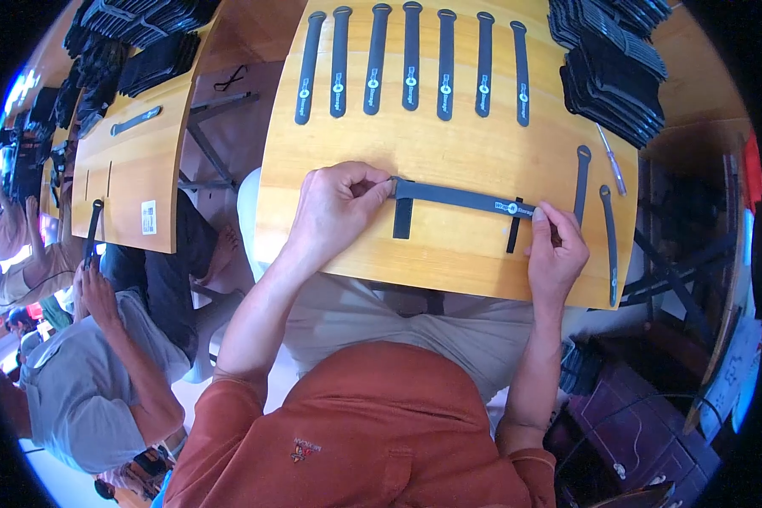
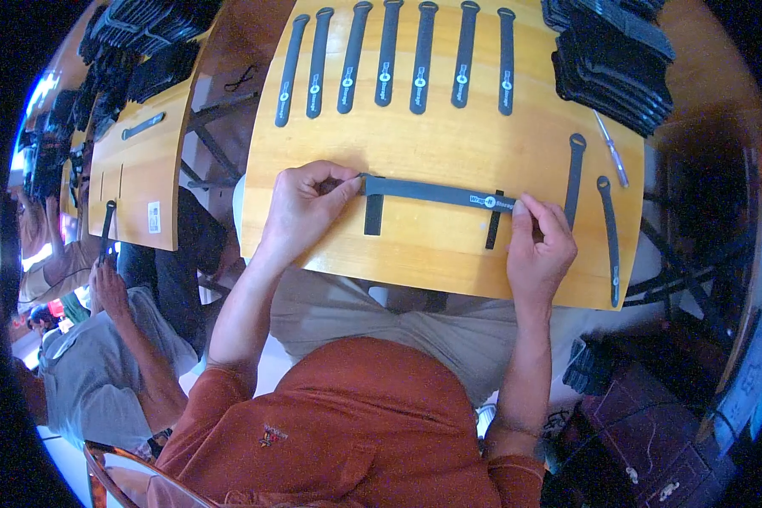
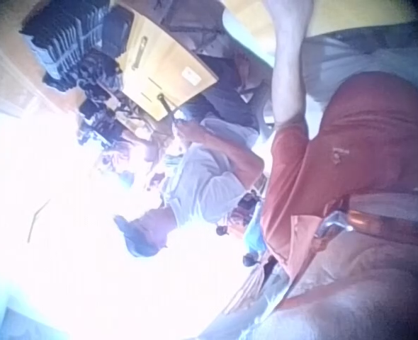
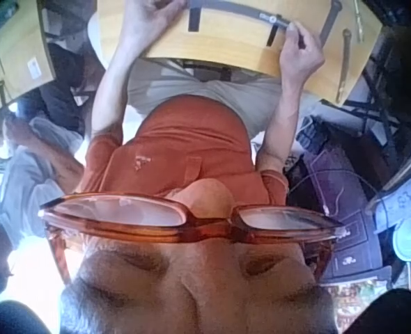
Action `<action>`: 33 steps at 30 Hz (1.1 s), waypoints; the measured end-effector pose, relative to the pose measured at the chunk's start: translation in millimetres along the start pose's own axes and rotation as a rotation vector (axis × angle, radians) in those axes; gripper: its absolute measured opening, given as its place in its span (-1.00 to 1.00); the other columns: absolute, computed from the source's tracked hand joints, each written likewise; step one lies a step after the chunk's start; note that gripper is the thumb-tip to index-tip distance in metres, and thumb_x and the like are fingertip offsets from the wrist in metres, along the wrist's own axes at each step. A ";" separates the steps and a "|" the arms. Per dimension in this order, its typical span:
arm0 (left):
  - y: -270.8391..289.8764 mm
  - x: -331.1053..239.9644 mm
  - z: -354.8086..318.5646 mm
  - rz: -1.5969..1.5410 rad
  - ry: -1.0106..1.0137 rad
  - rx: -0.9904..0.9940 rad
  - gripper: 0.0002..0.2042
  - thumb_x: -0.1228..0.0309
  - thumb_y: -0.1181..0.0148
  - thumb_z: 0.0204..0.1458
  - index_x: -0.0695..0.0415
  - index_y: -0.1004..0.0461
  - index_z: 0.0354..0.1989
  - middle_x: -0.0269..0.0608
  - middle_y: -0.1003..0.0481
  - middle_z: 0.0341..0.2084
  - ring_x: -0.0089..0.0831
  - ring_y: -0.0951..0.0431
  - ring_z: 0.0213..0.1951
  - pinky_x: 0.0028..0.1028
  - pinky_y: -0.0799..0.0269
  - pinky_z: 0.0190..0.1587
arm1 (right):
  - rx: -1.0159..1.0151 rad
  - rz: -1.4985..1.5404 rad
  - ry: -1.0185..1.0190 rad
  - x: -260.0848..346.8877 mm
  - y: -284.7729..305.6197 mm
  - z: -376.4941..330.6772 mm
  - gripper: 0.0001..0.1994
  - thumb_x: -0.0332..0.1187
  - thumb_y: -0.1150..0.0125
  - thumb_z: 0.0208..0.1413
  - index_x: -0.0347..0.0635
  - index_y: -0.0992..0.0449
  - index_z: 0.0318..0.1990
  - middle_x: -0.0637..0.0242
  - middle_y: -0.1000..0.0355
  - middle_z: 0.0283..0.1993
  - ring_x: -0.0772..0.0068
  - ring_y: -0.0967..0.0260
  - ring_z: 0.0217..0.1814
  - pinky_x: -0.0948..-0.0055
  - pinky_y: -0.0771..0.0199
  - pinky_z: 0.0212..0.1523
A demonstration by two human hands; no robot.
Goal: Aligning and stacking small black straps on a wooden surface in a manufacturing setting.
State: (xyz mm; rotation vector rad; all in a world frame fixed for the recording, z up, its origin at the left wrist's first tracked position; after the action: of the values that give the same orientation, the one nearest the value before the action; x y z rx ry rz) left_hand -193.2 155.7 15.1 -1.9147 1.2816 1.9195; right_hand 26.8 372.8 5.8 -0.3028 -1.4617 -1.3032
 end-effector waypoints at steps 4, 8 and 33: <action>-0.5 9.4 -0.1 -0.022 -0.019 0.013 -0.87 0.49 -0.34 0.17 0.32 -0.66 -0.21 -0.34 -0.60 -0.54 -0.73 -0.46 -0.52 -0.62 -0.35 -0.48 | 0.009 0.010 0.000 2.4 -1.7 0.3 -0.88 -0.53 -0.30 0.19 -0.42 -0.64 -0.18 0.19 -0.54 -0.33 0.39 -0.50 -0.30 0.47 -0.46 -0.29; -5.6 5.3 2.5 -0.032 -0.016 0.024 -0.89 0.52 -0.34 0.17 0.32 -0.65 -0.23 -0.36 -0.59 -0.55 -0.73 -0.46 -0.52 -0.62 -0.35 -0.49 | 0.002 0.023 -0.046 -6.8 0.7 -0.9 -0.88 -0.55 -0.29 0.19 -0.41 -0.65 -0.17 0.19 -0.55 -0.30 0.40 -0.51 -0.29 0.48 -0.46 -0.29; -2.3 3.0 1.0 0.017 -0.059 -0.045 -0.92 0.54 -0.38 0.11 0.28 -0.67 -0.27 -0.38 -0.59 -0.54 -0.75 -0.46 -0.51 -0.64 -0.36 -0.46 | 0.015 0.015 -0.030 -1.7 -2.3 -0.9 -0.89 -0.53 -0.29 0.23 -0.39 -0.64 -0.14 0.20 -0.55 -0.27 0.44 -0.49 -0.26 0.51 -0.47 -0.28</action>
State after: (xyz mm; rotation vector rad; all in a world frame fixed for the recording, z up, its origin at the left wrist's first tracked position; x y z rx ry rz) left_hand -193.0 156.4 11.2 -1.8588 1.2530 2.0133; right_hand 26.1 372.0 3.0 -0.3244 -1.4912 -1.2798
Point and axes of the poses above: each hand's wrist, its own z-axis towards the middle knuckle, its own y-axis out of the back of the hand, x = y × z, the point moved 4 cm from there along z, towards the middle knuckle
